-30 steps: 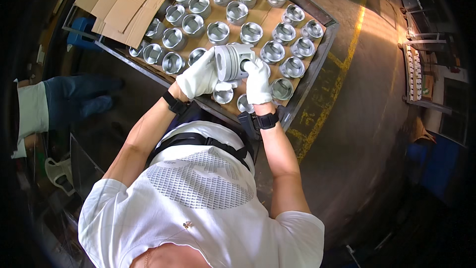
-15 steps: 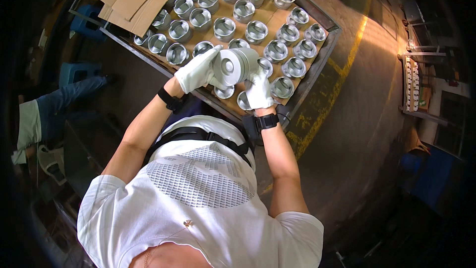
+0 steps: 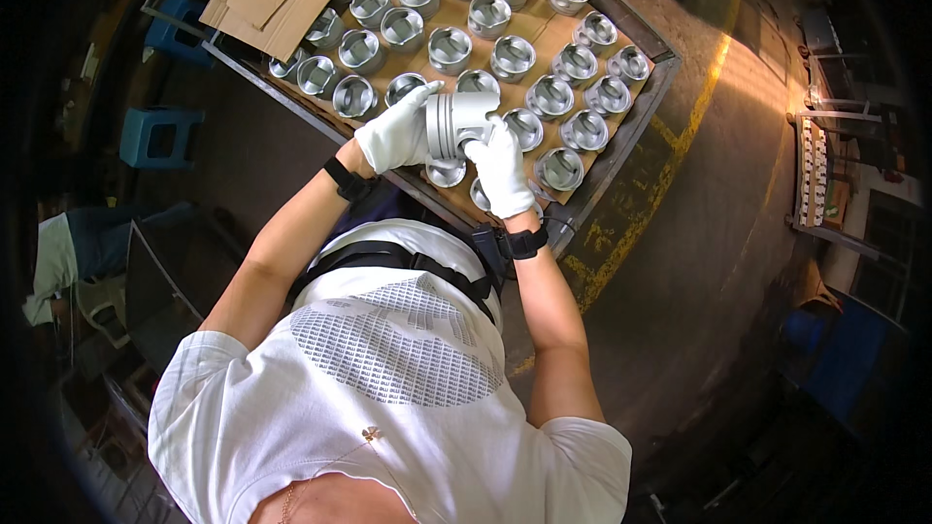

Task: Arranging and packing metal engine pistons into a storage container with cardboard separators.

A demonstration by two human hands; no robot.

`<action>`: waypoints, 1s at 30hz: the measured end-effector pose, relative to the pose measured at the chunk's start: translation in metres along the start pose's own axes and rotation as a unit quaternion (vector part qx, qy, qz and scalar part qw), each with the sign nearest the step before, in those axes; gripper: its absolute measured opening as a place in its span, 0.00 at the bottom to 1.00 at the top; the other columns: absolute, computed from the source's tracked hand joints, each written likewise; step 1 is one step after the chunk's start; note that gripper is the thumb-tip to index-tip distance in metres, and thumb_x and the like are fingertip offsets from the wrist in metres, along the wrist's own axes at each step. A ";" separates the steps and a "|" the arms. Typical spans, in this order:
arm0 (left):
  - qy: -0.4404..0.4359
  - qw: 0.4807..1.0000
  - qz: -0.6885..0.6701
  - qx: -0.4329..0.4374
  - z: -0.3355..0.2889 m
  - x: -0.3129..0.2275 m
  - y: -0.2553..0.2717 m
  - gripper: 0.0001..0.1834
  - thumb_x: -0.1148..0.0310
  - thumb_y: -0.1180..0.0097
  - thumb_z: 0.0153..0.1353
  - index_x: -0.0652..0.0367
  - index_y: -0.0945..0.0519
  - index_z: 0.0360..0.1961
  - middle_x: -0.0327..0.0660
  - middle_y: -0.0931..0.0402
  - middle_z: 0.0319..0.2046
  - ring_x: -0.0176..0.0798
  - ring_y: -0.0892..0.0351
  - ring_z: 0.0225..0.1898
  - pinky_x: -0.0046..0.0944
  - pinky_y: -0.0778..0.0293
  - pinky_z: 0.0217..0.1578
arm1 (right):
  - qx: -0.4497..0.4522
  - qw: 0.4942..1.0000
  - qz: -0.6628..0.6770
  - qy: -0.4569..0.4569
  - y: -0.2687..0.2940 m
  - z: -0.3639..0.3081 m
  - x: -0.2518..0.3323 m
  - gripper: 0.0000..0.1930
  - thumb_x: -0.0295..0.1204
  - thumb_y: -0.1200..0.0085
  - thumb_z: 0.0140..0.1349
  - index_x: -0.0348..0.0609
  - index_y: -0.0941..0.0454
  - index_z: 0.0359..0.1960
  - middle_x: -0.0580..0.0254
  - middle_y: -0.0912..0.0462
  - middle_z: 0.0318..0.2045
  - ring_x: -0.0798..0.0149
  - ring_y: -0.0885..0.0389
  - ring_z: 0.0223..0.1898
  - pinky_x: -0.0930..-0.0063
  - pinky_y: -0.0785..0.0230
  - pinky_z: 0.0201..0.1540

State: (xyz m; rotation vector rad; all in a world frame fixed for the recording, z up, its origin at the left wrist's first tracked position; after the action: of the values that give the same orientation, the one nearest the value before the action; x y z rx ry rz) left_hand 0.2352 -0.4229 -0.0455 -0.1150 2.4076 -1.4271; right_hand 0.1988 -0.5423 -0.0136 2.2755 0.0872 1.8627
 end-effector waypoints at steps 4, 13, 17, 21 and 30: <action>-0.056 0.998 0.024 -0.022 -0.002 -0.007 -0.004 0.28 0.50 0.55 0.68 0.56 0.32 0.61 0.45 0.24 0.53 0.45 0.21 0.51 0.52 0.27 0.53 | -0.034 0.991 -0.124 0.045 0.005 0.005 -0.006 0.19 0.24 0.45 0.53 0.28 0.28 0.47 0.54 0.22 0.29 0.63 0.25 0.29 0.69 0.30 0.35; -0.247 0.907 0.338 -0.044 -0.017 -0.032 -0.024 0.32 0.55 0.47 0.64 0.53 0.39 0.66 0.42 0.27 0.55 0.42 0.25 0.55 0.48 0.26 0.52 | 0.030 0.970 0.228 -0.081 0.003 0.028 -0.015 0.12 0.24 0.48 0.60 0.36 0.21 0.45 0.66 0.18 0.38 0.72 0.23 0.39 0.76 0.29 0.44; -0.105 0.978 0.168 -0.067 -0.010 -0.021 0.008 0.27 0.53 0.50 0.64 0.54 0.32 0.61 0.42 0.25 0.53 0.42 0.22 0.51 0.47 0.21 0.45 | 0.042 0.978 -0.143 0.147 0.019 0.028 0.028 0.12 0.25 0.50 0.63 0.35 0.22 0.47 0.57 0.19 0.44 0.66 0.22 0.43 0.74 0.31 0.50; -0.034 0.999 -0.006 -0.039 0.000 -0.016 0.019 0.24 0.49 0.50 0.63 0.51 0.28 0.54 0.41 0.22 0.46 0.43 0.19 0.44 0.48 0.19 0.34 | 0.053 0.987 -0.094 0.117 0.034 0.034 0.044 0.13 0.27 0.52 0.65 0.35 0.22 0.48 0.57 0.20 0.42 0.65 0.22 0.40 0.75 0.31 0.46; -0.077 0.996 0.026 0.022 -0.017 -0.045 -0.010 0.30 0.71 0.49 0.63 0.53 0.41 0.65 0.44 0.31 0.59 0.37 0.22 0.49 0.27 0.22 0.30 | 0.006 0.999 -0.035 -0.005 0.046 0.045 0.030 0.12 0.30 0.52 0.67 0.38 0.22 0.47 0.58 0.17 0.32 0.71 0.21 0.26 0.77 0.30 0.30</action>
State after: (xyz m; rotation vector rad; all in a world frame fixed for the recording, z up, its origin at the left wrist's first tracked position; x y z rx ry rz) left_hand 0.2712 -0.4025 -0.0186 -0.1440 2.2374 -1.3944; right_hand 0.2455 -0.5874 0.0152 2.2601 0.1755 1.8204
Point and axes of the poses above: each hand's wrist, its own z-axis towards the middle knuckle, its own y-axis out of the back of the hand, x = y × z, the point moved 8 cm from there along z, towards the middle knuckle
